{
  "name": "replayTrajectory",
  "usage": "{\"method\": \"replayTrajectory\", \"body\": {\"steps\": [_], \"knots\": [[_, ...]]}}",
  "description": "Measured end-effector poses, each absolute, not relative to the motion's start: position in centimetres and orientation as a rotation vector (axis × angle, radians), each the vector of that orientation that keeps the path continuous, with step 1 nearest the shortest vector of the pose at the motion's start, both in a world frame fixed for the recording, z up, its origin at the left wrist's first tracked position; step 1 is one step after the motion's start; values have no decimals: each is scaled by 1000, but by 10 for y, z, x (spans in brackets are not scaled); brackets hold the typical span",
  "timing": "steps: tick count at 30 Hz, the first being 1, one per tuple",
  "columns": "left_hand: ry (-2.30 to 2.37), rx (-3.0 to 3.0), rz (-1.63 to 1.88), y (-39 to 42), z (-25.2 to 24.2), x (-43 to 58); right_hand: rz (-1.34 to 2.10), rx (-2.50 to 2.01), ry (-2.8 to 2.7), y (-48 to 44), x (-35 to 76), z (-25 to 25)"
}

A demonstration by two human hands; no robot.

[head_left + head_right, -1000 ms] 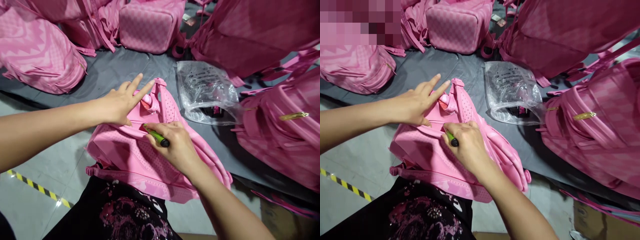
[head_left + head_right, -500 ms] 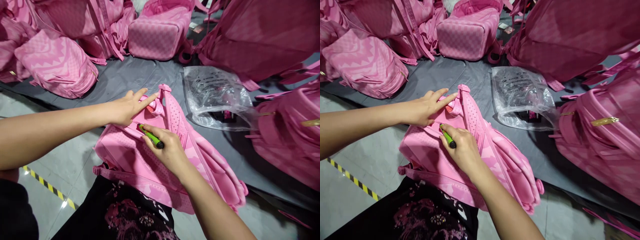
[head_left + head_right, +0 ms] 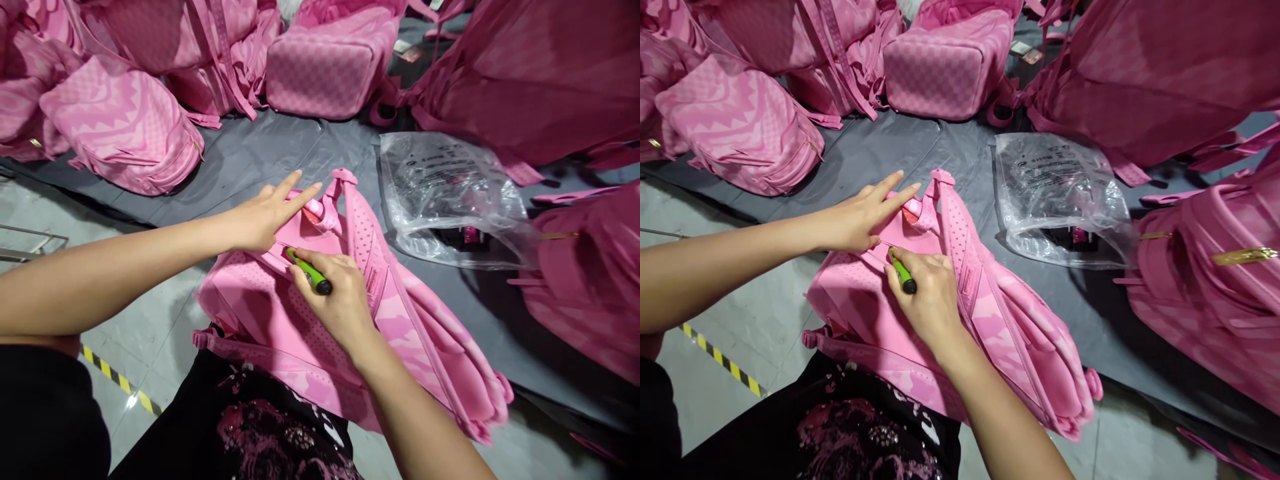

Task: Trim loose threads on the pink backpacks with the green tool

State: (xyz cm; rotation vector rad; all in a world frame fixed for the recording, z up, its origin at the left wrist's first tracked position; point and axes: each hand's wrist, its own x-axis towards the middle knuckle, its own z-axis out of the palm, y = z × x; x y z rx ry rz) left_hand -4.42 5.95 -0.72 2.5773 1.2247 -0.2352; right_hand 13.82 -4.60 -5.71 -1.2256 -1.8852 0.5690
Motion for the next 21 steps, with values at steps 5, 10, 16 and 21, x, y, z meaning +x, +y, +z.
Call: {"method": "replayTrajectory", "body": {"steps": [5,10,16,21], "knots": [[1248,2548,-228,58,-7,-40,570,-1256,-1891,-46,137,-56],[1320,2511,-310,54,-1,-34,639,-1235,-1914,-45,133,-54],[1294,2525,-318,51,3,-35,699,-1227,-1903,-40,132,-55],[1343,2473,-327,53,5,-30,794,-1233,-1838,-30,127,-62]]}}
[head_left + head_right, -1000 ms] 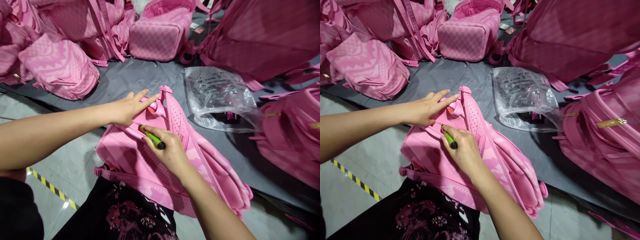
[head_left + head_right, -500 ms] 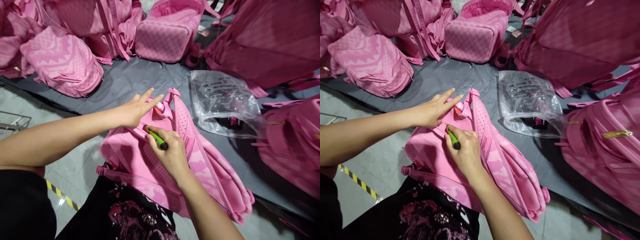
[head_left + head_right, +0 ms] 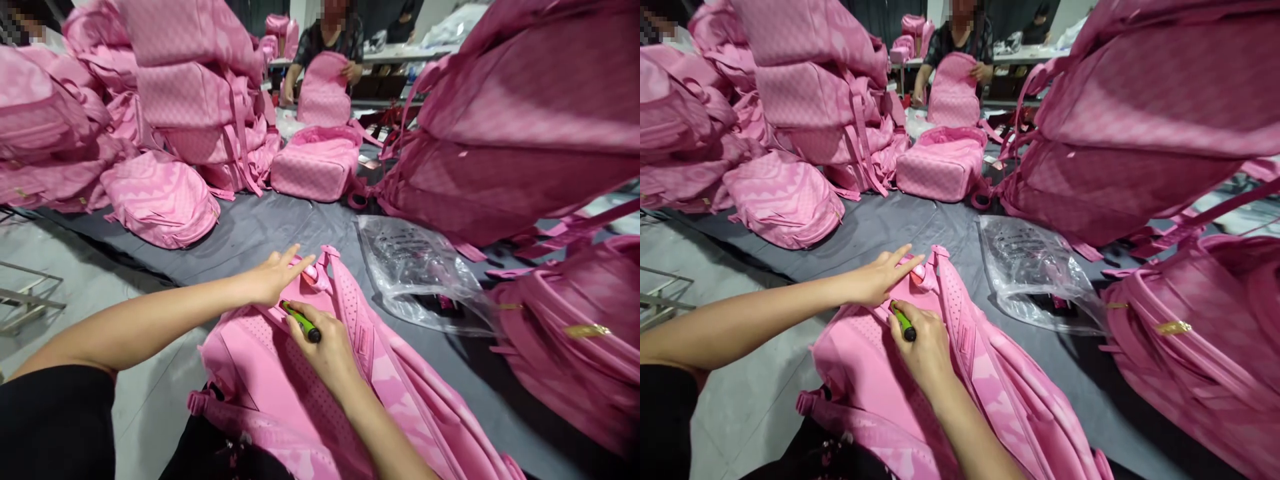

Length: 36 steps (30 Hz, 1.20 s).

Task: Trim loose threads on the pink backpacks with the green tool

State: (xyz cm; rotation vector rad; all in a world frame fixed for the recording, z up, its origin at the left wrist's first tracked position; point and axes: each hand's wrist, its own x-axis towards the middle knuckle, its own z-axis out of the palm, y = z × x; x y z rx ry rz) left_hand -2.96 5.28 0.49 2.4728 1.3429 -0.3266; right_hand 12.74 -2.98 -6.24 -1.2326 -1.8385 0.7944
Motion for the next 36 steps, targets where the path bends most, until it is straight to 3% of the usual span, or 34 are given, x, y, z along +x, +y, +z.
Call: {"method": "replayTrajectory", "body": {"steps": [3,5,9,12,14,16,24,36], "knots": [[1333,2445,-363,54,10,-29,983,-1133,-1759,-31,131,-51],[1301,2459,-379,51,13,-31,914,-1071,-1733,-37,149,-36],[1310,2522,-295,47,10,-42,314,-1178,-1523,-49,224,-15],[1266,2587,-228,60,-6,-50,-85,-1878,-1381,-46,294,-31],[1242,2621,-204,67,-18,-52,-65,-2322,-1434,-36,331,-52],[1249,2649,-174,70,-25,-53,56,-2464,-1553,-18,351,-76],[1296,2629,-192,63,-15,-49,71,-2547,-1750,57,356,-114],[1288,2597,-242,62,-9,-45,187,-2421,-1740,33,363,-107]]}}
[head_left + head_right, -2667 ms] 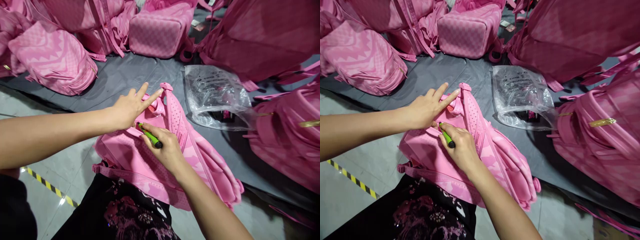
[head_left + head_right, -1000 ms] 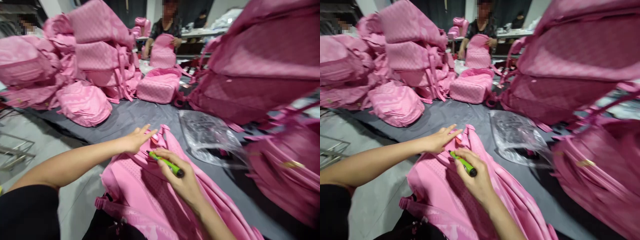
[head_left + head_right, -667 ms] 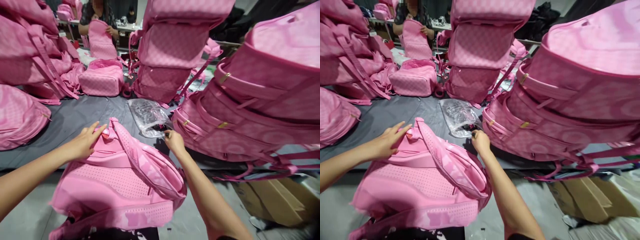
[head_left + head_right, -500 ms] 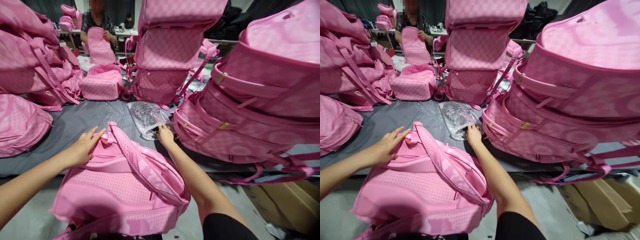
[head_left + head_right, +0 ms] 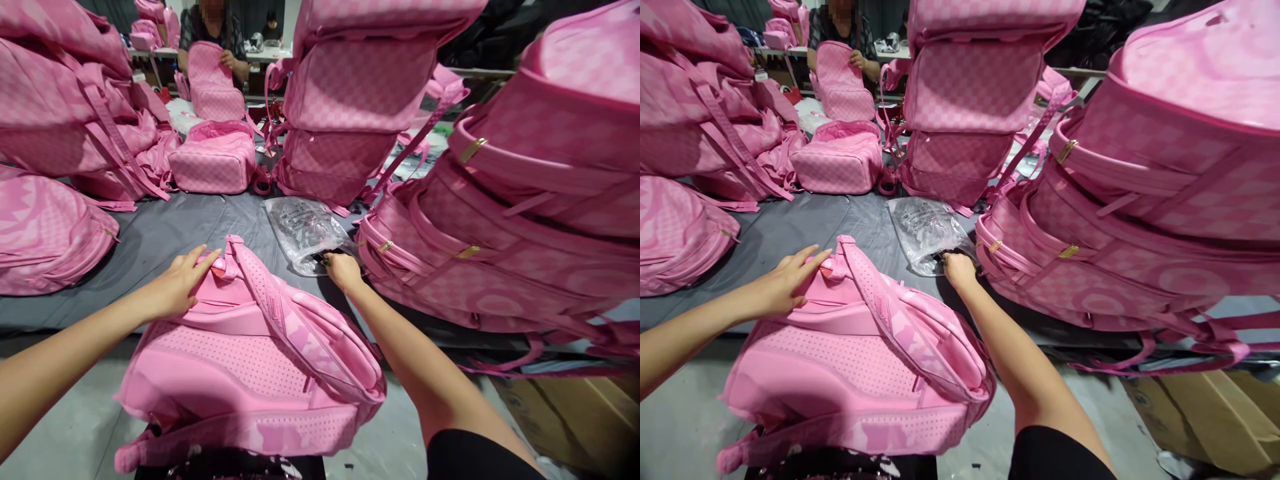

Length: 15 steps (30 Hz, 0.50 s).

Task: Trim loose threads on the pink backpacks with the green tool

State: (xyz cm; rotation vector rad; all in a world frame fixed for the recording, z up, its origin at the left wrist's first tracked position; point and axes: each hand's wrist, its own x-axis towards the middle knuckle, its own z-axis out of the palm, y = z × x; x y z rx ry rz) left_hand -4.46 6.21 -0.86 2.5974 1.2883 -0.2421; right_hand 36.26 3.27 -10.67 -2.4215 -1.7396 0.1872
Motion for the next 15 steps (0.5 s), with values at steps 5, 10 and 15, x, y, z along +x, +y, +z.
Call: {"method": "replayTrajectory", "body": {"steps": [5,10,15], "knots": [[1288,2568,-233,60,-5,-41,131,-2254,-1503,6,346,-66],[1309,2541,-258,57,3,-37,544,-1793,-1431,-28,290,-21],[1330,2507,-231,44,16,-36,648,-1268,-1705,-49,225,14]]}}
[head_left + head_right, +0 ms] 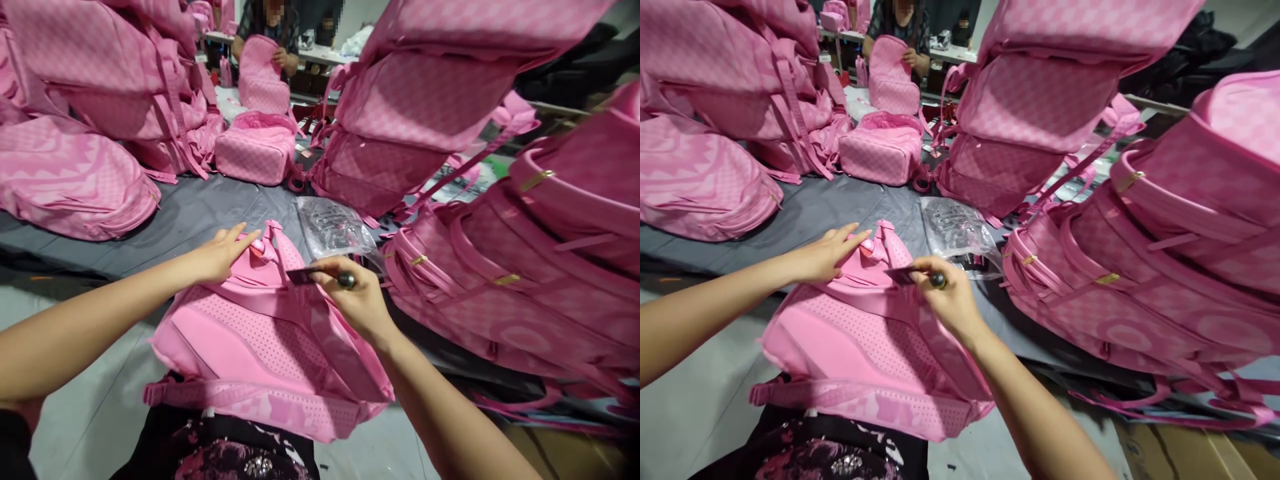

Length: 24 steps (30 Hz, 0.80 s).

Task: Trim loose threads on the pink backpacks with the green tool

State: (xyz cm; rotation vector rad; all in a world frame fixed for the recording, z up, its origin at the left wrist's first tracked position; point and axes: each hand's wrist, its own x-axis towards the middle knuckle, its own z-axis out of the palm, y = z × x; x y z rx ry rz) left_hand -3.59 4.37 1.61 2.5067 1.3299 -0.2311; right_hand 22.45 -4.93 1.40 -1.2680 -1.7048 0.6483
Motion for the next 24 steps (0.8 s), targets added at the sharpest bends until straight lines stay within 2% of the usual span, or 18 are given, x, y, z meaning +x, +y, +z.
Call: {"method": "replayTrajectory", "body": {"steps": [3,5,9,14,19,24], "knots": [[1332,2500,-162,34,21,-40,265,-1098,-1999,-57,201,21],[1343,2478,-113,30,22,-45,141,-1124,-2002,-58,195,18],[1347,2419,-10,26,15,-52,329,-1254,-1969,-54,197,12],[1335,2462,44,27,6,-54,581,-1209,-2049,-46,191,18],[1329,2426,108,26,4,-55,388,-1252,-1993,-33,174,8],[1336,2280,353,20,-4,-65,486,-1436,-2286,-24,159,-2]]}}
